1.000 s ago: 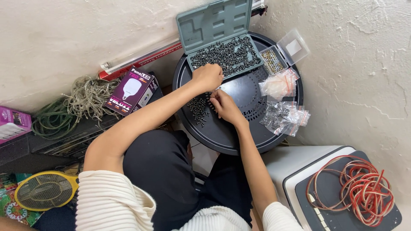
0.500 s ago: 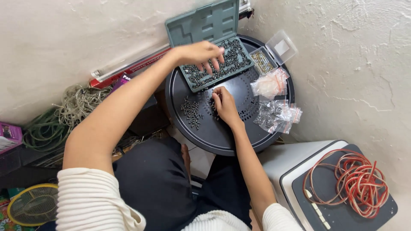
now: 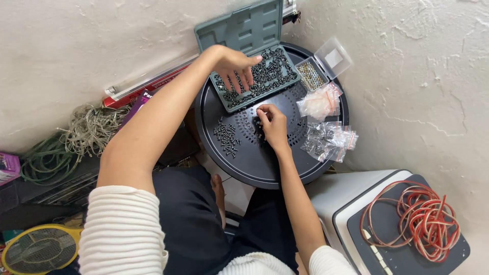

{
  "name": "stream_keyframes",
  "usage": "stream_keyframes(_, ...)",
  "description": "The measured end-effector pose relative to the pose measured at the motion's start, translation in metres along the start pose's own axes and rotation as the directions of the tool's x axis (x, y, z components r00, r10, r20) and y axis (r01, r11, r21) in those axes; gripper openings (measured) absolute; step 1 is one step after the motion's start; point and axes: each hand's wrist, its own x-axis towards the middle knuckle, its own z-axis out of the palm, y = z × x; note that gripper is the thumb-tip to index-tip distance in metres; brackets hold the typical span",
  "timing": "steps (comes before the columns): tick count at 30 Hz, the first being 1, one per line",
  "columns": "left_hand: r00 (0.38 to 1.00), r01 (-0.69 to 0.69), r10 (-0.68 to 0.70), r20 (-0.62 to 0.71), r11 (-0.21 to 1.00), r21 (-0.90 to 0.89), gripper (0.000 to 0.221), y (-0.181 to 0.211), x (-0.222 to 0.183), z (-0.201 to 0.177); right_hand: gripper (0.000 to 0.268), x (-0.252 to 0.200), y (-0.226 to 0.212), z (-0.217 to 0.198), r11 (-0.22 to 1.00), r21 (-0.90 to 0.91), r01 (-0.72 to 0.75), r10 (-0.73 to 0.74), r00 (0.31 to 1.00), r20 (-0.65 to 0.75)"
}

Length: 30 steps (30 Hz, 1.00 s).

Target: Sorting small electronic components like screws and washers into small plastic bags.

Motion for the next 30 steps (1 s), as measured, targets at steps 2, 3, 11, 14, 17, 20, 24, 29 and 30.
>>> stream_keyframes(2, 0.995, -0.041, 0.051, 0.085, 0.993, -0.108, 0.094, -0.025, 0.025, 0.004, 0.008, 0.005, 0.020, 0.001, 0.998, 0.055, -0.004, 0.004, 1.000, 0.002)
stream_keyframes(3, 0.979, -0.070, 0.107, 0.171, 0.975, -0.213, 0.102, -0.040, 0.038, 0.006, 0.006, 0.007, 0.031, 0.003, 0.994, 0.113, -0.014, 0.014, 1.000, -0.002)
stream_keyframes(11, 0.949, -0.102, 0.222, 0.224, 0.888, -0.448, 0.089, -0.058, 0.065, 0.063, 0.010, 0.004, 0.023, 0.004, 0.991, 0.119, 0.055, -0.044, 0.995, -0.094)
stream_keyframes(14, 0.942, -0.114, 0.258, 0.215, 0.848, -0.517, 0.086, -0.062, 0.079, 0.073, 0.012, 0.006, 0.027, 0.004, 0.993, 0.073, 0.093, -0.081, 0.985, -0.153)
stream_keyframes(17, 0.946, -0.137, 0.279, 0.165, 0.805, -0.577, 0.090, -0.056, 0.085, 0.081, 0.011, 0.009, 0.029, -0.003, 0.990, 0.119, 0.074, -0.047, 0.976, -0.212)
stream_keyframes(20, 0.959, -0.162, 0.267, 0.093, 0.788, -0.594, 0.096, -0.045, 0.088, 0.090, 0.011, 0.010, 0.033, -0.010, 0.978, 0.208, 0.027, 0.031, 0.962, -0.273)
stream_keyframes(24, 0.968, -0.203, 0.250, 0.005, 0.795, -0.572, 0.102, -0.032, 0.077, 0.106, 0.014, 0.013, 0.054, -0.019, 0.968, 0.245, -0.055, 0.136, 0.936, -0.326)
stream_keyframes(29, 0.975, -0.208, 0.215, -0.048, 0.826, -0.524, 0.097, -0.045, 0.091, 0.104, 0.021, 0.015, 0.059, -0.027, 0.989, 0.071, -0.127, 0.144, 0.932, -0.333)
stream_keyframes(30, 0.976, -0.212, 0.207, -0.067, 0.839, -0.500, 0.096, -0.047, 0.089, 0.102, 0.022, 0.013, 0.054, -0.028, 0.991, -0.023, -0.134, 0.119, 0.934, -0.338)
